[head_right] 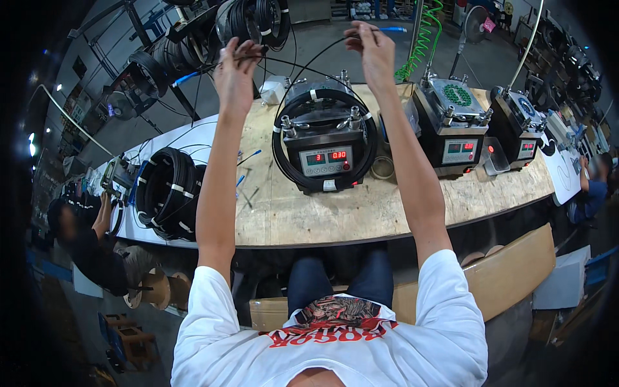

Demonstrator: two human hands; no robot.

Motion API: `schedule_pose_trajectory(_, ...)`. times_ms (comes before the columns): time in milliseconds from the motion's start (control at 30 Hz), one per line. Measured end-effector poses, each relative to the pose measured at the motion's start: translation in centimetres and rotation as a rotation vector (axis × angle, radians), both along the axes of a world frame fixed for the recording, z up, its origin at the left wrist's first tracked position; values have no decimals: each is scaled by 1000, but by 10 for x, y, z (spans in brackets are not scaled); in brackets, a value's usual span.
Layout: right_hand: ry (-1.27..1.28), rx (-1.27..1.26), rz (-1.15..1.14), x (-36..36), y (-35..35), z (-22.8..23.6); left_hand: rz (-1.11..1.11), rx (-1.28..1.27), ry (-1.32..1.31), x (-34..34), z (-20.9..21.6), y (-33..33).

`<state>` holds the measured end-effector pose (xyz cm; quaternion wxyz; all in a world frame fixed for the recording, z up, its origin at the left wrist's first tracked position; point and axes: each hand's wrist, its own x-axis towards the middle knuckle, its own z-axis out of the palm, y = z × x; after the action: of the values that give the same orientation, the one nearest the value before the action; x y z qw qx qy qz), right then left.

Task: The recorder uses industrial heat or compression machines to assemble and test connectors on large cable coils.

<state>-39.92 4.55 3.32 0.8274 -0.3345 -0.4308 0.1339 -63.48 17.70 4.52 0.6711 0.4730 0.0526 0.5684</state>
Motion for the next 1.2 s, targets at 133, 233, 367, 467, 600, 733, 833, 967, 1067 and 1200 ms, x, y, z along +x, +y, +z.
schedule_pose_trajectory(133, -51, -4, -80, -14, -39, -2, 524, 363, 85, -43, 7, -9)
schedule_pose_trajectory(233, -48, 7, -66, -16, -60, -2, 774, 536, 263, -51, 6, -38)
schedule_pose_trajectory(367, -22, 96, -31, -37, -85, 7, 664, 669, 324, -63, -3, -63)
schedule_pose_trajectory(467, -81, 120, -45, -53, -99, 14, 631, 762, 253, -62, -4, -71)
schedule_pose_trajectory(600, -286, 32, -143, -64, -116, 15, 709, 942, 271, -64, 0, -87)
schedule_pose_trajectory(733, -452, -124, -203, -76, -128, 5, 801, 1139, 530, -69, -5, -117)
schedule_pose_trajectory(833, -428, -225, -143, -104, -137, 3, 789, 1283, 602, -60, -23, -136)
schedule_pose_trajectory(967, -336, -314, 42, -121, -143, -16, 183, 769, 679, -52, -56, -172)
schedule_pose_trajectory(1067, -222, -298, 165, -132, -142, -28, 50, 510, 387, -36, -85, -184)
schedule_pose_trajectory(1200, -198, -359, 256, -135, -148, -33, 104, 554, 361, -32, -93, -187)
